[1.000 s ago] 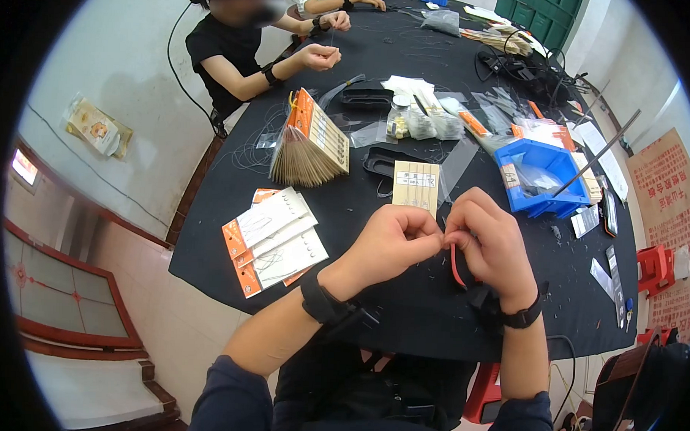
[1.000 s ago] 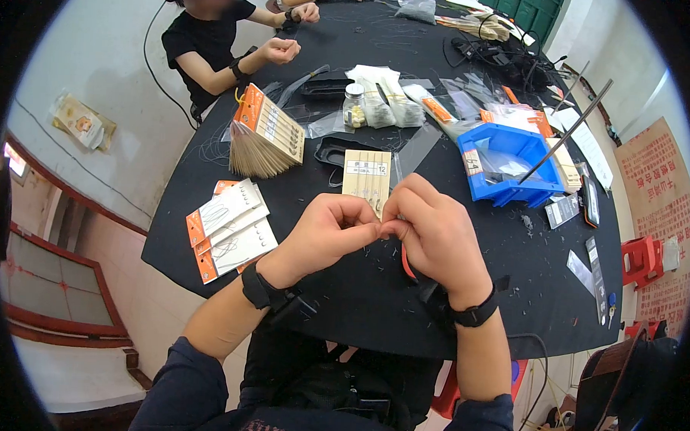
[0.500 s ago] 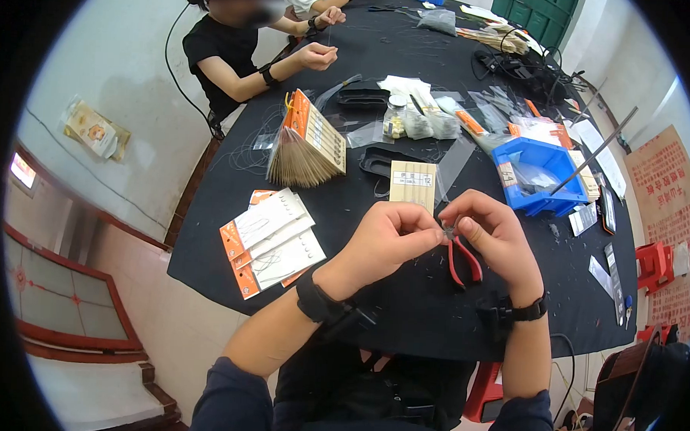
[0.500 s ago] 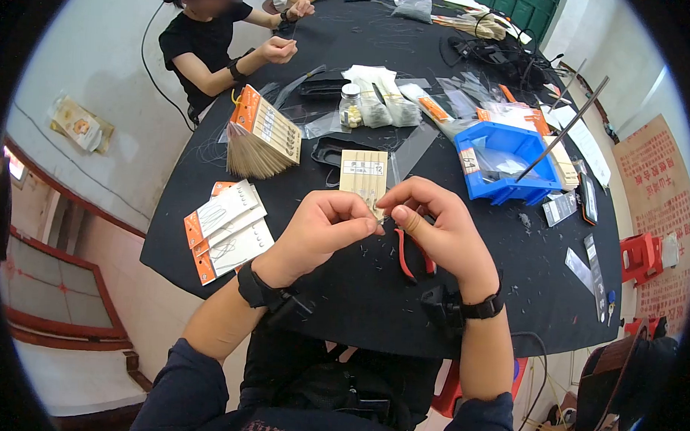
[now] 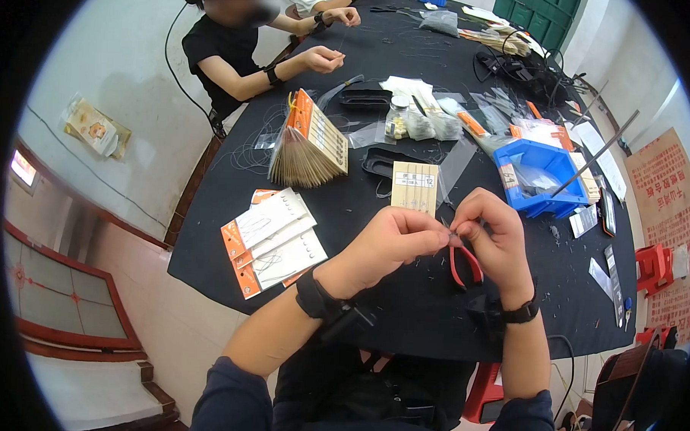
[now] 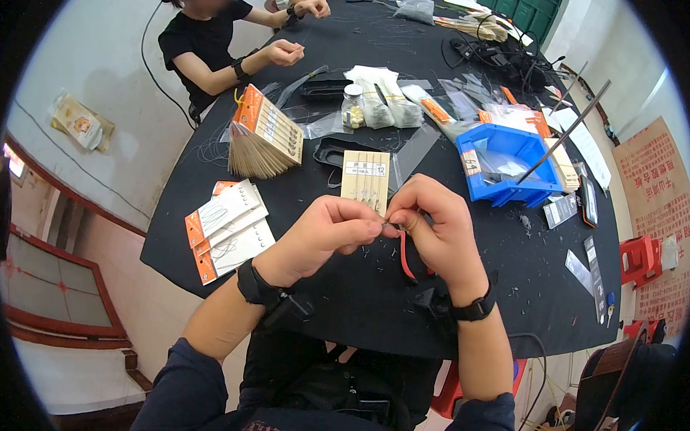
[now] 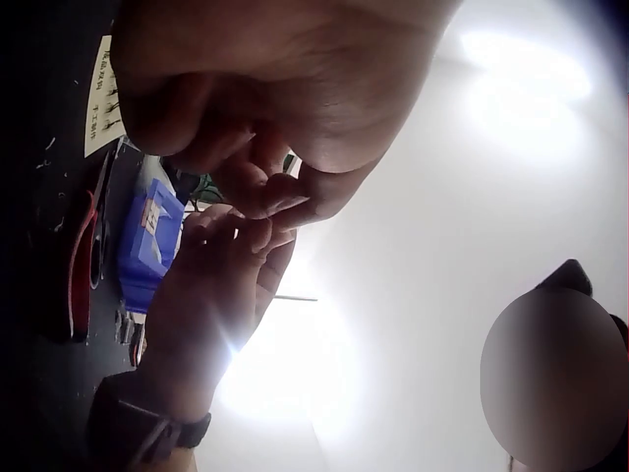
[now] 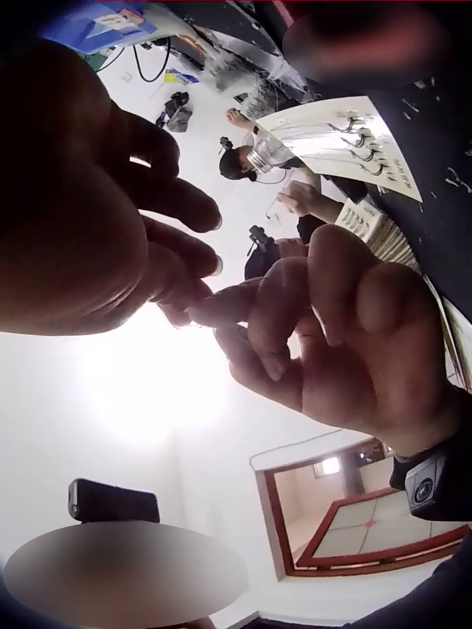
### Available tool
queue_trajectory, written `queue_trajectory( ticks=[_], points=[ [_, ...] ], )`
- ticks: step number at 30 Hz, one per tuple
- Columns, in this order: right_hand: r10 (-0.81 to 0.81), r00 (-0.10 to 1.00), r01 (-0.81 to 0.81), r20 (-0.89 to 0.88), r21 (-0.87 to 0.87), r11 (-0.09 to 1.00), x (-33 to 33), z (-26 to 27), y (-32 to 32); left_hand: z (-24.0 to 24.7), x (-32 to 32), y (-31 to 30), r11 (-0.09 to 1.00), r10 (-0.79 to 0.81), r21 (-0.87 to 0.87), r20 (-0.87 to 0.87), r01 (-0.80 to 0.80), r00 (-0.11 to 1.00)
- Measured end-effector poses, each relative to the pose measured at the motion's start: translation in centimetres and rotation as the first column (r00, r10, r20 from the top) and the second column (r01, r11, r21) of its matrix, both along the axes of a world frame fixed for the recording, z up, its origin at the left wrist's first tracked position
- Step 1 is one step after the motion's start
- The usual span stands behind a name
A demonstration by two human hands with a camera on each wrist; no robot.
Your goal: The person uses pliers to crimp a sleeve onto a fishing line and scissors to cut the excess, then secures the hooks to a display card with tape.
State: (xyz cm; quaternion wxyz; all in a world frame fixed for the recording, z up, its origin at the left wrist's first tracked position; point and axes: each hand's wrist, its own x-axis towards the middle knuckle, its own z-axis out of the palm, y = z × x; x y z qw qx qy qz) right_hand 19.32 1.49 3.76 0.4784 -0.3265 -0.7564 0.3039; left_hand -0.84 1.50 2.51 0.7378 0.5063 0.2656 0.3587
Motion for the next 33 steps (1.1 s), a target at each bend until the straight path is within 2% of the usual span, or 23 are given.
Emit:
queue_trajectory(
  ticks=[9, 15, 21, 24, 27, 33],
  points=[
    [-0.036, 0.999, 0.036, 0.005, -0.041, 0.999, -0.18, -0.58, 0.06, 0.26, 0.28, -0.13, 0.997, -0.035, 0.067, -0.014, 0.036, 0.999],
    [-0.003, 0.998, -0.003, -0.059, -0.104, 0.995, -0.27, -0.95, 0.11, -0.34, 0.54, -0.17, 0.996, 0.002, 0.089, 0.051, -0.007, 0.999],
    [0.073, 0.997, -0.075, -0.033, -0.051, 0.996, 0.13, -0.62, 0.40, -0.29, 0.46, -0.31, 0.991, 0.052, 0.120, 0.024, -0.055, 0.998],
    [0.051, 0.998, -0.052, -0.024, -0.055, 0.997, 0.00, -0.25, 0.21, -0.30, 0.34, -0.25, 0.991, 0.063, 0.116, 0.050, -0.068, 0.997],
    [-0.003, 0.995, -0.014, -0.099, -0.176, 0.984, -0.12, -0.20, -0.10, -0.52, 0.35, -0.21, 0.982, 0.093, 0.157, 0.053, -0.100, 0.994],
    [0.034, 0.998, -0.041, -0.047, -0.144, 0.989, 0.37, -0.46, 0.26, -0.58, 0.38, -0.22, 0.984, 0.104, 0.135, 0.081, -0.114, 0.991]
  ],
)
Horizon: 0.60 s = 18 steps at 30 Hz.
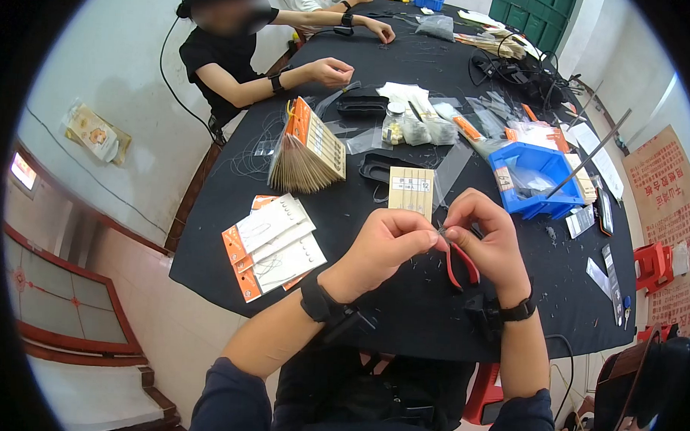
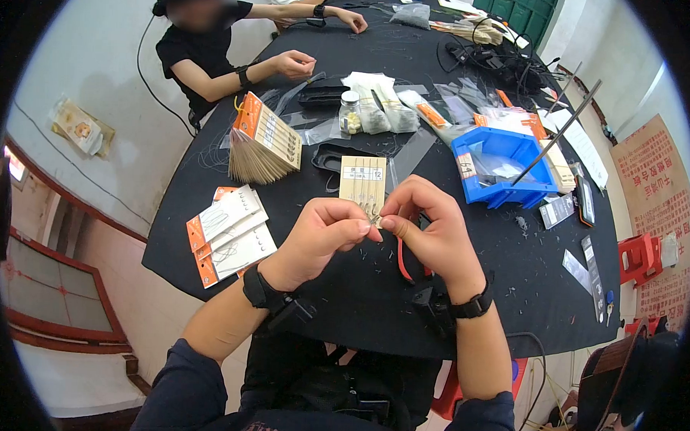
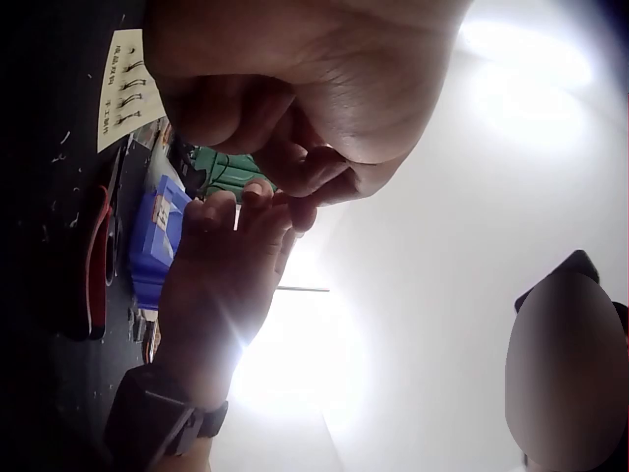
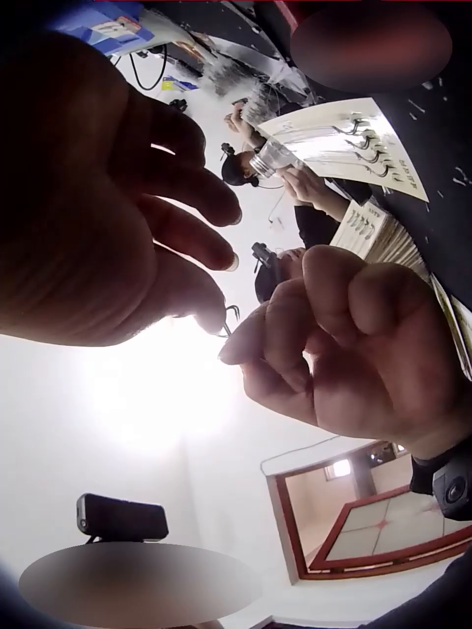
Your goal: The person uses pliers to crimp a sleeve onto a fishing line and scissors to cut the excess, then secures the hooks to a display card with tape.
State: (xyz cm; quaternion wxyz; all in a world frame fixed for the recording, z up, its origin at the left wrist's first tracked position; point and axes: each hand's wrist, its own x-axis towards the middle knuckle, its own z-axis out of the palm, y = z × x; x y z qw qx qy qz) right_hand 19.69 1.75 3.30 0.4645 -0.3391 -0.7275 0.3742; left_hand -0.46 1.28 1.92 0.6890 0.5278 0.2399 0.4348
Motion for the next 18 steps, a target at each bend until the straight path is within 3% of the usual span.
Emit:
queue_trajectory(
  ticks=[6, 9, 14, 18],
  points=[
    [-0.002, 1.000, 0.002, -0.019, -0.004, 1.000, -0.1, 0.0, 0.0, 0.0, 0.0, 0.0, 1.000, -0.013, -0.025, 0.019, 0.013, 1.000],
    [-0.096, 0.995, 0.094, -0.038, -0.056, 0.994, 0.2, 0.9, -0.3, 0.1, -0.1, 0.0, 1.000, 0.014, -0.016, 0.002, -0.014, 1.000],
    [-0.379, 0.884, 0.421, 0.274, -0.112, 0.900, 2.0, 3.1, -0.9, -0.2, 0.0, 0.4, 0.996, 0.081, 0.027, -0.064, -0.080, 0.995],
    [-0.327, 0.769, 0.457, 0.550, -0.115, 0.882, 3.2, 3.2, -2.5, -0.4, -0.1, 0.4, 0.996, 0.081, 0.028, -0.103, -0.079, 0.991]
  ],
)
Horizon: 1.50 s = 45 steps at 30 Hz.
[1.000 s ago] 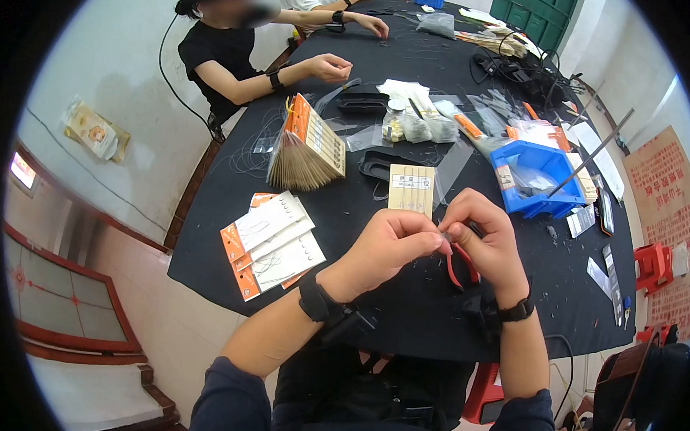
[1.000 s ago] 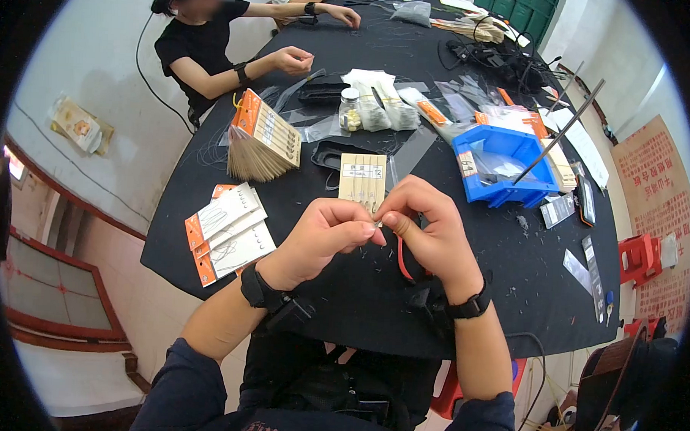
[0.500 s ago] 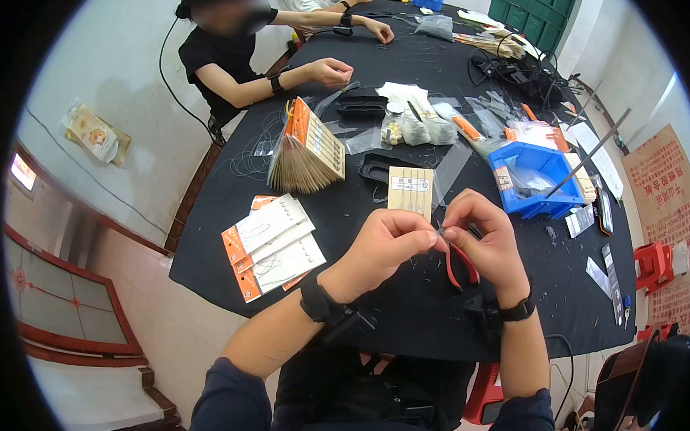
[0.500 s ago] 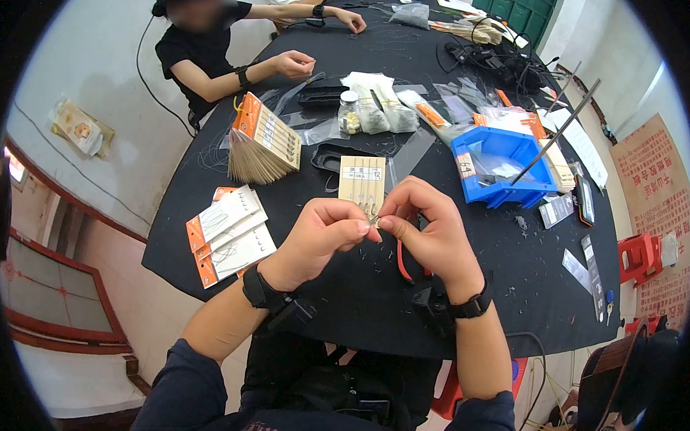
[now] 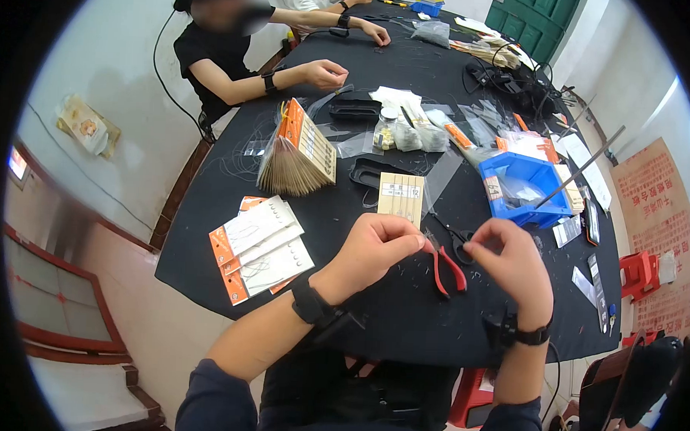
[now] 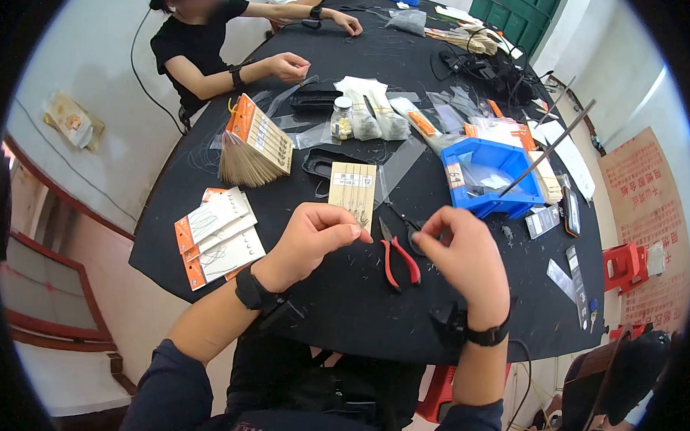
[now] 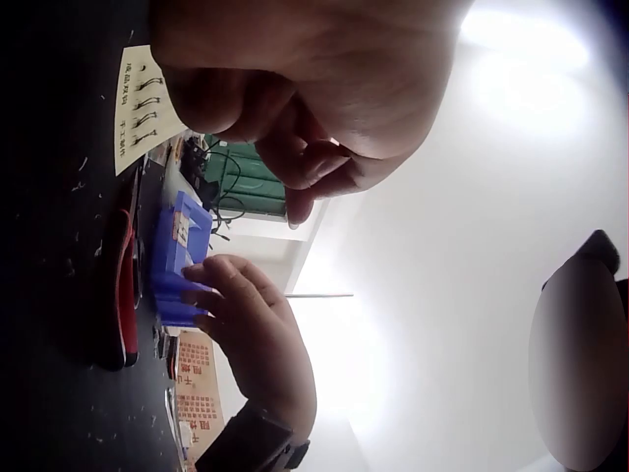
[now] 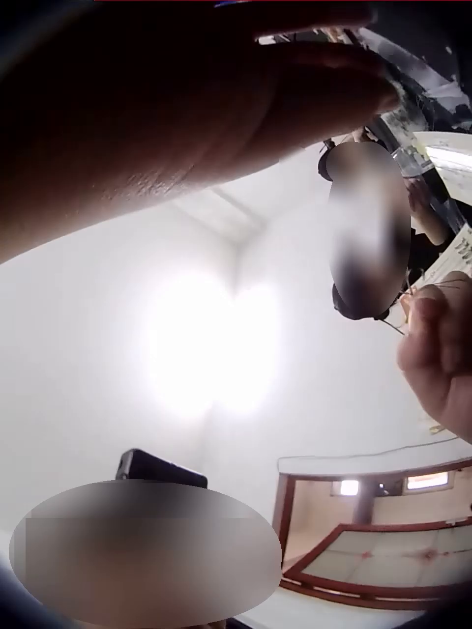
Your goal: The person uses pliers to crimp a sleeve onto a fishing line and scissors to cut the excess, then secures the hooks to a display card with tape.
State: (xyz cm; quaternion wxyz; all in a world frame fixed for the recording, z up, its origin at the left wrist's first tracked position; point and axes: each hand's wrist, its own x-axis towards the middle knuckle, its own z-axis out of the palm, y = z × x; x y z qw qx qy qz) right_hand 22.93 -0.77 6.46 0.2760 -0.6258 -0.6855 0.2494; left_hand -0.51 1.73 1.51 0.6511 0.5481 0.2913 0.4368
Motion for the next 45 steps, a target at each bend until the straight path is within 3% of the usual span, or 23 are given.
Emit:
queue_trajectory(
  ticks=[4, 7, 8, 12, 14, 17, 19, 22, 25, 27, 32, 39, 45],
  points=[
    [0.014, 0.938, -0.009, 0.345, -0.016, 1.000, -2.3, -0.3, -2.2, -0.6, 0.1, 0.2, 0.999, 0.012, 0.035, 0.021, -0.013, 1.000],
    [0.015, 0.907, -0.003, 0.421, -0.028, 1.000, -4.4, -1.3, -2.9, 0.0, 0.0, 0.6, 0.996, 0.047, 0.078, -0.016, -0.045, 0.999],
    [0.018, 0.921, -0.034, 0.389, 0.033, 0.999, -4.4, -2.1, -2.9, 0.0, -0.1, 0.8, 0.993, 0.065, 0.098, -0.044, -0.061, 0.997],
    [0.056, 0.961, -0.030, 0.270, -0.098, 0.995, -4.1, -1.0, -2.5, 0.6, -0.2, 1.4, 0.991, 0.083, 0.112, -0.057, -0.077, 0.995],
    [0.035, 0.998, -0.051, -0.055, -0.300, 0.953, -2.2, -1.2, -0.9, 0.1, -0.2, 2.0, 0.990, 0.100, 0.104, 0.004, -0.100, 0.995],
    [-0.104, 0.867, -0.177, -0.487, -0.498, 0.849, 0.9, -0.5, 0.7, -0.3, -0.5, 2.2, 0.990, 0.140, 0.012, 0.135, -0.143, 0.981],
    [-0.112, 0.737, -0.187, -0.667, -0.360, 0.914, 1.5, -0.8, 0.9, -0.6, -0.6, 2.4, 0.985, 0.164, -0.077, 0.188, -0.152, 0.968],
    [0.013, 0.707, -0.085, -0.707, -0.068, 0.994, 0.3, -2.0, 1.5, -1.3, -0.9, 2.2, 0.972, 0.181, -0.183, 0.183, -0.147, 0.966],
    [0.131, 0.703, -0.145, -0.699, 0.039, 0.989, 0.4, -3.2, 2.1, -0.9, -0.8, 2.3, 0.978, 0.168, -0.152, 0.171, -0.142, 0.971],
    [0.218, 0.763, -0.200, -0.609, 0.099, 0.975, 0.2, -3.8, 2.0, -0.7, -0.9, 2.1, 0.984, 0.158, -0.102, 0.166, -0.143, 0.973],
    [0.314, 0.847, -0.264, -0.428, 0.174, 0.949, -1.5, -3.7, 0.8, -1.3, -0.8, 2.0, 0.983, 0.153, 0.083, 0.101, -0.162, 0.983],
    [0.313, 0.824, -0.329, -0.473, 0.051, 0.943, -1.8, -4.1, 0.7, -0.2, -1.4, 1.3, 0.989, 0.098, 0.118, -0.059, -0.090, 0.993],
    [0.347, 0.835, -0.352, -0.427, 0.070, 0.933, -2.1, -4.0, 0.7, -0.5, -0.9, 1.3, 0.979, 0.148, 0.143, 0.009, -0.148, 0.989]
  ],
)
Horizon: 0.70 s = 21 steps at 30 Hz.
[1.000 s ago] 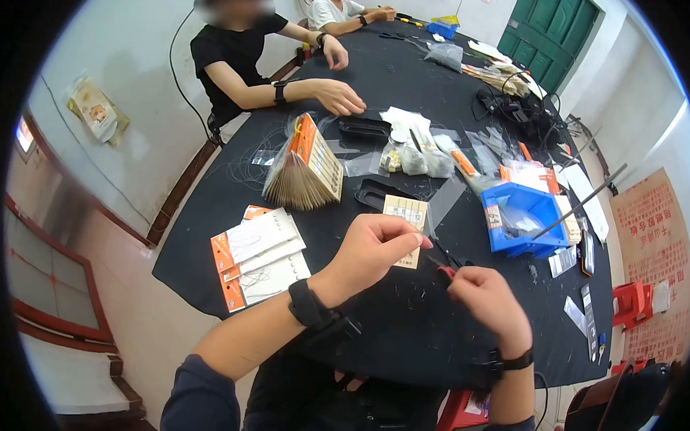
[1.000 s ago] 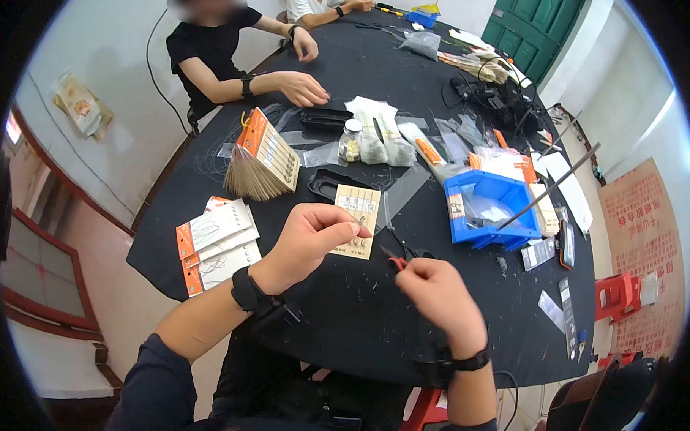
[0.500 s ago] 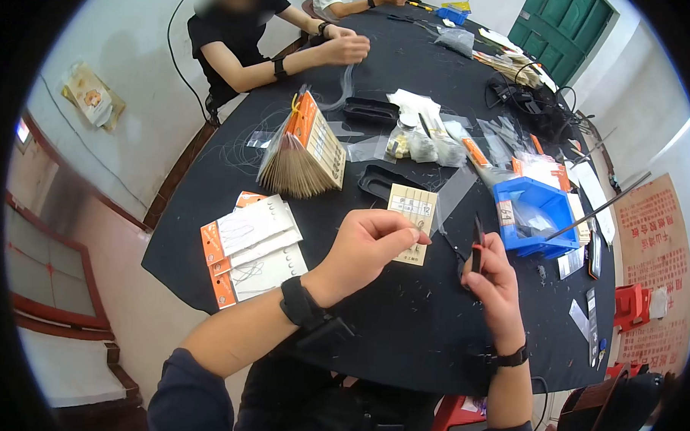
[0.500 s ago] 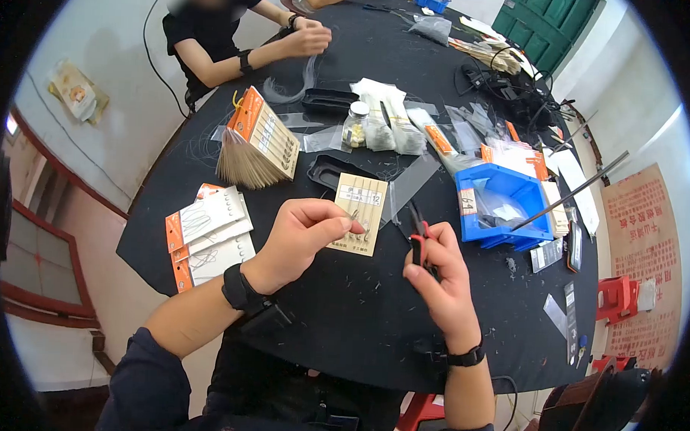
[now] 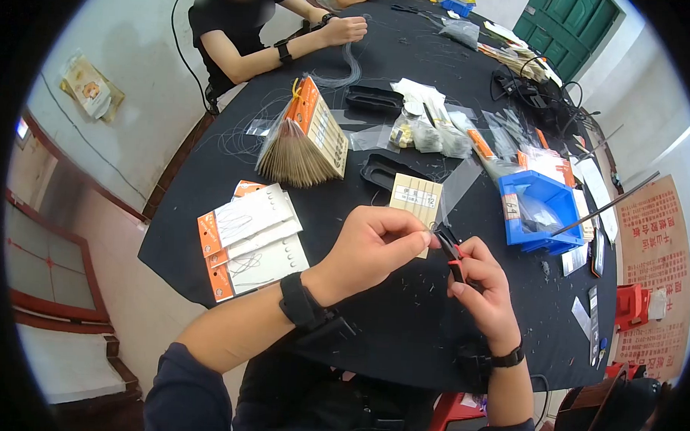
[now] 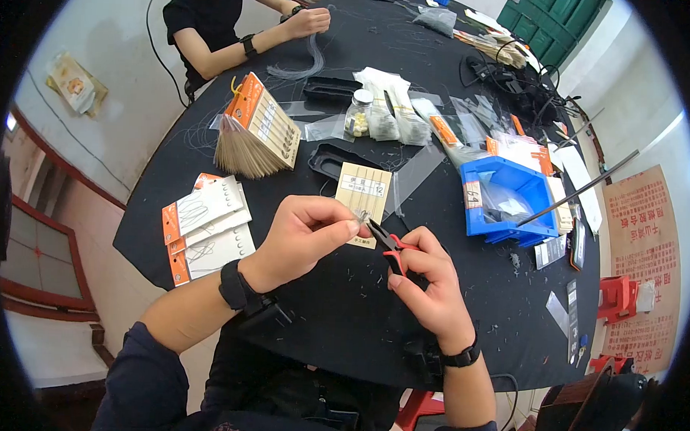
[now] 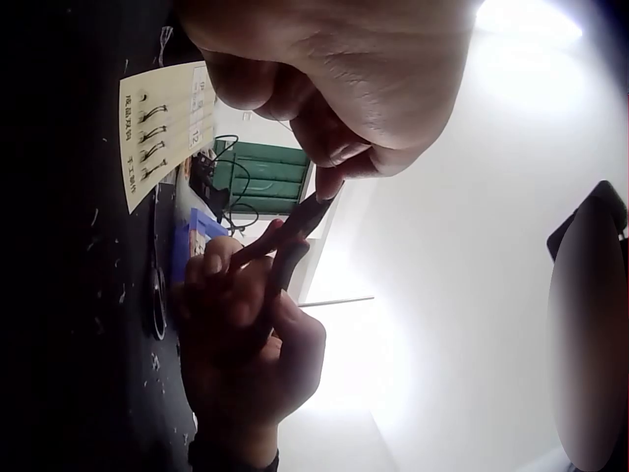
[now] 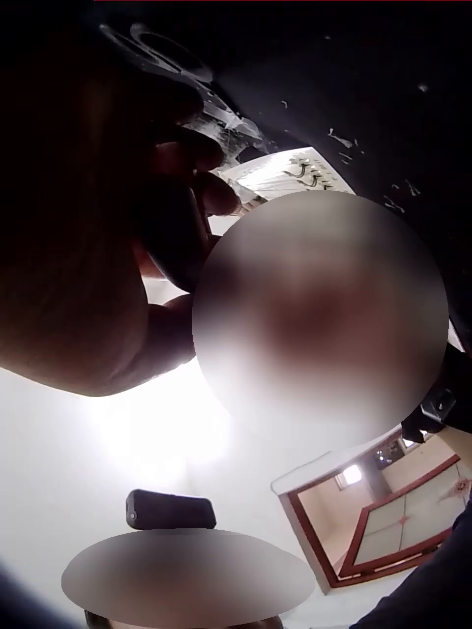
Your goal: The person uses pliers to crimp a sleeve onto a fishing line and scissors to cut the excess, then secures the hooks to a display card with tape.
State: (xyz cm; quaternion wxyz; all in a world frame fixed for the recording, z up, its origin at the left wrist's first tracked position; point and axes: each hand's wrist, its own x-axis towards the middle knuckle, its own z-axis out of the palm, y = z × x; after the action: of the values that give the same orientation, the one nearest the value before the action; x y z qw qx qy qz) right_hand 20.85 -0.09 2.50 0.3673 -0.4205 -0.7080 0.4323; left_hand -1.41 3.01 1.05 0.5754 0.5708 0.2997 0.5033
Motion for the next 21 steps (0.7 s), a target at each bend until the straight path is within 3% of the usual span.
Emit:
queue_trajectory(
  ticks=[21],
  points=[
    [0.004, 1.000, -0.004, -0.003, -0.015, 1.000, 0.24, 0.13, -0.10, -0.48, 0.05, 0.05, 0.997, -0.074, -0.007, -0.037, 0.074, 0.997]
  ],
)
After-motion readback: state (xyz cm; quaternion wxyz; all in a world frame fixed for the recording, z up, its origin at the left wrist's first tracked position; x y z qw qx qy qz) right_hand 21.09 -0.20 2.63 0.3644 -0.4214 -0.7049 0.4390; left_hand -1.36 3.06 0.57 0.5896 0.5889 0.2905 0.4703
